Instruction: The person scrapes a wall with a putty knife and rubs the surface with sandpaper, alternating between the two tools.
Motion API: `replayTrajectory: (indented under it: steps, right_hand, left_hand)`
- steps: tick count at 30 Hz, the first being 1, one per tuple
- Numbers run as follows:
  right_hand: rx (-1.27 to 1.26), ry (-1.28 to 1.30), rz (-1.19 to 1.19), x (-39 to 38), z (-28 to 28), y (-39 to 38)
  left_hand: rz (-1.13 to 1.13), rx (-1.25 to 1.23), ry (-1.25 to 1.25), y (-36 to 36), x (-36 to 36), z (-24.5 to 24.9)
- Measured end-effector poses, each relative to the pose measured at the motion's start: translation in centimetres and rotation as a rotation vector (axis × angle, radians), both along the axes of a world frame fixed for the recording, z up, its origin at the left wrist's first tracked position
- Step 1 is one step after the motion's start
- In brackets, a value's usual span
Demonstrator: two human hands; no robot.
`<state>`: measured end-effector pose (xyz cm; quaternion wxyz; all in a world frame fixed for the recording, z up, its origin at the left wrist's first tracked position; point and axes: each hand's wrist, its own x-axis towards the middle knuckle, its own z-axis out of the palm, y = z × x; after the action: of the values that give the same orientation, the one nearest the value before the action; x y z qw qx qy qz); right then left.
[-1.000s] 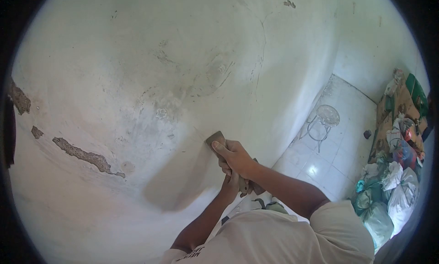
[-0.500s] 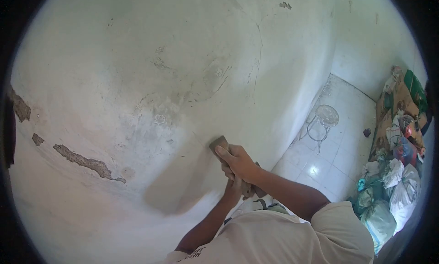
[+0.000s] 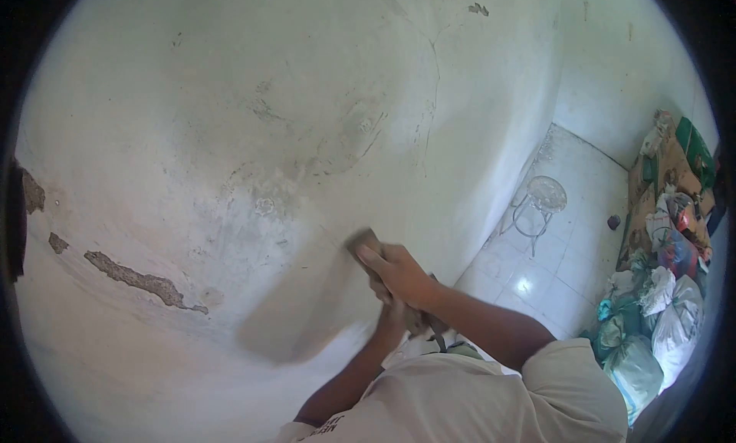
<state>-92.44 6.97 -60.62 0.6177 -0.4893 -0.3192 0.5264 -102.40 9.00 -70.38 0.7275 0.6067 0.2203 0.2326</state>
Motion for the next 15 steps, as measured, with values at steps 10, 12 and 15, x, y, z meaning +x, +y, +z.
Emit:
replayTrajectory:
  steps: [10,12,15]
  right_hand:
    - [-0.065,0.005,-0.021,-0.3,0.4,0.6]
    - [-0.067,0.035,-0.004,0.1,-0.3,1.1]
    - [-0.051,0.053,-0.032,-0.2,-0.3,1.0]
  left_hand:
    - [-0.049,0.019,-0.017,-0.7,-0.3,0.3]
    - [-0.123,-0.060,0.016,0.3,-0.5,0.3]
    - [-0.198,-0.138,0.012,0.8,-0.6,0.0]
